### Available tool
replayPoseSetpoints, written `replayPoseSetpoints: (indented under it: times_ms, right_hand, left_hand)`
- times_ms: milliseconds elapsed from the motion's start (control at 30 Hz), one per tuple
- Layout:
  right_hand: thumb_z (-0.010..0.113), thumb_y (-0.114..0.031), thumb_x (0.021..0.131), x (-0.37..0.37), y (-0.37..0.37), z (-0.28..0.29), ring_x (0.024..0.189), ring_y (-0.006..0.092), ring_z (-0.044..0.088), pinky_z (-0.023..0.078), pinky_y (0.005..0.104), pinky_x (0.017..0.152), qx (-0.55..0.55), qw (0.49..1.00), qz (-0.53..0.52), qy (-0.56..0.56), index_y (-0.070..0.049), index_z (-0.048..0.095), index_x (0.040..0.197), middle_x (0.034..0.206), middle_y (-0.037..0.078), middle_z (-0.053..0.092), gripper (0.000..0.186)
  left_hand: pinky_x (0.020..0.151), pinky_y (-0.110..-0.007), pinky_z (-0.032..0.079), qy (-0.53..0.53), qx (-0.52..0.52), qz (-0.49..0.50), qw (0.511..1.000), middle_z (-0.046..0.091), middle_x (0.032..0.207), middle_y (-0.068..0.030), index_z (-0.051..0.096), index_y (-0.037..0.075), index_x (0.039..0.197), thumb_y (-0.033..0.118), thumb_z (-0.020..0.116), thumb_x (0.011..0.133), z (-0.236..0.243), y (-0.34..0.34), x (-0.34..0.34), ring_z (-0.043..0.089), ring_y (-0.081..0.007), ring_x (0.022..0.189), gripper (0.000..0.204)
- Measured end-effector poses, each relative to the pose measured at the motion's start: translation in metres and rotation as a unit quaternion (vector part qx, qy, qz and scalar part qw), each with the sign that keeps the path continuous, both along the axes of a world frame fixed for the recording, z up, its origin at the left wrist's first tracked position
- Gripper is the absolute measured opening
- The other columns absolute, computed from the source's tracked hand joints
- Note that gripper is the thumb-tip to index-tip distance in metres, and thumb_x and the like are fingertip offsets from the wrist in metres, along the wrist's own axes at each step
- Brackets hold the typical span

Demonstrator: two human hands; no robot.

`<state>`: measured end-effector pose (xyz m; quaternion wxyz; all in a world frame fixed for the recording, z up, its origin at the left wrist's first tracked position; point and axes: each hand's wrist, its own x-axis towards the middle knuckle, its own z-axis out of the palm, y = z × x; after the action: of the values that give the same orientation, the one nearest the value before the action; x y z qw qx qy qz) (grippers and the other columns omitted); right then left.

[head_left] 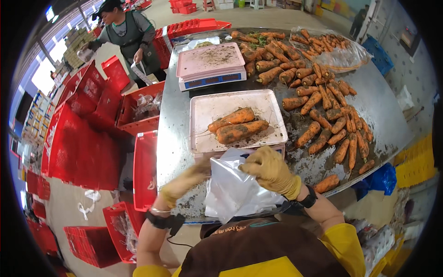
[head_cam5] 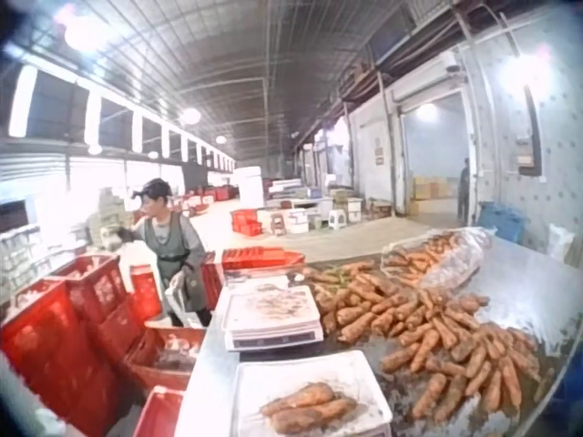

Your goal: The recorder is weighing carrots and placing them into plastic bags for packaging.

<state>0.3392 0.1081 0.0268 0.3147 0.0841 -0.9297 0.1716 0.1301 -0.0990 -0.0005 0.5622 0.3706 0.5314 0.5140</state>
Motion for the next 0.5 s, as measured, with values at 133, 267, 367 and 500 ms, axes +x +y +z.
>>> replayPoseSetpoints:
  times_ms: [133, 267, 367, 500]
  right_hand:
    - [0.065, -0.005, 0.077, -0.001, -0.008, 0.008, 0.077, 0.0237, 0.060, 0.049, 0.0360, 0.064, 0.091, 0.991, -0.091, -0.029, -0.015, 0.065, 0.121, 0.088, 0.004, 0.061, 0.045]
    - [0.064, -0.010, 0.081, 0.015, -0.002, 0.008, 0.074, 0.0254, 0.060, 0.049, 0.0382, 0.061, 0.113, 0.970, -0.167, -0.133, -0.013, 0.056, 0.132, 0.081, 0.005, 0.054, 0.052]
    - [0.064, -0.011, 0.082, 0.027, -0.007, -0.007, 0.073, 0.0263, 0.059, 0.049, 0.0391, 0.061, 0.115, 0.974, -0.097, -0.171, -0.013, 0.056, 0.133, 0.082, 0.007, 0.054, 0.051]
    - [0.069, -0.014, 0.083, 0.051, 0.020, -0.004, 0.088, 0.0294, 0.067, 0.054, 0.0359, 0.074, -0.073, 0.960, -0.041, -0.267, -0.008, 0.054, 0.135, 0.101, 0.012, 0.064, 0.054]
  left_hand:
    - [0.098, -0.033, 0.046, 0.130, -0.128, 0.096, 0.979, 0.069, 0.115, -0.0112, 0.065, 0.004, 0.124, 0.020, 0.069, 0.093, -0.019, 0.024, 0.025, 0.062, -0.0177, 0.105, 0.035]
    - [0.089, -0.031, 0.049, 0.458, -0.053, 0.201, 0.864, 0.072, 0.099, -0.0166, 0.071, 0.007, 0.113, 0.019, 0.066, 0.096, -0.004, 0.026, 0.031, 0.067, -0.0155, 0.087, 0.022]
    - [0.075, -0.029, 0.052, 0.531, 0.102, 0.244, 0.805, 0.073, 0.091, -0.0120, 0.070, 0.003, 0.112, 0.018, 0.061, 0.099, 0.000, 0.034, 0.025, 0.066, -0.0119, 0.076, 0.021]
    - [0.071, -0.027, 0.052, 0.108, 0.009, 0.300, 0.948, 0.072, 0.088, -0.0038, 0.070, 0.003, 0.109, 0.020, 0.060, 0.100, 0.021, 0.029, 0.027, 0.064, -0.0089, 0.077, 0.021]
